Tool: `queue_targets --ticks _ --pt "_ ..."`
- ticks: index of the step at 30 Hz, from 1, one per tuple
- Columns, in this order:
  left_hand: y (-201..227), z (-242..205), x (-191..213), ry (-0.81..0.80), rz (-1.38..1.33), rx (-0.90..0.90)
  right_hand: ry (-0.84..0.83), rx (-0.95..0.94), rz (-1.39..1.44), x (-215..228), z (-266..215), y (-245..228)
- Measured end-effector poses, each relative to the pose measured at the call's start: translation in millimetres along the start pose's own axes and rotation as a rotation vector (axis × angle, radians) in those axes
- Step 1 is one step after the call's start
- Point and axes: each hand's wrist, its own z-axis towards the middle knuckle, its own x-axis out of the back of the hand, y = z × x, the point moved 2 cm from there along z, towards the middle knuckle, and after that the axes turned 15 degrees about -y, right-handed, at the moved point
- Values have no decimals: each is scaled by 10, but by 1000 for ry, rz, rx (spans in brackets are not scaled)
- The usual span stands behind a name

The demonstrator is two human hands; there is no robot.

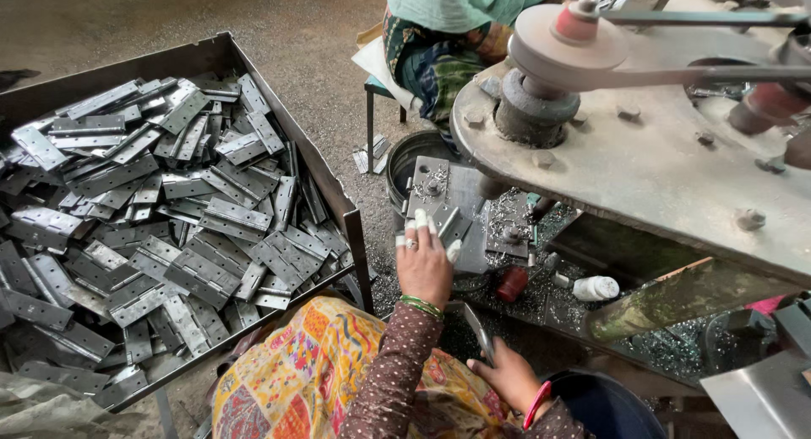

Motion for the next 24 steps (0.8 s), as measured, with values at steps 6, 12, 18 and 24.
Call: queue_targets --ticks 6,12,18,24 --pt "184 -236 176 11 -84 -128 -2 -35 -9 7 114 122" --pt "261 -74 49 30 -227 -103 93 -91 -23 -524 181 503" --pt "10 -151 33 155 -261 -160 68 -202 -115 -869 272 595" --pt "130 -164 93 178 -176 -243 -6 -125 -151 -197 211 455"
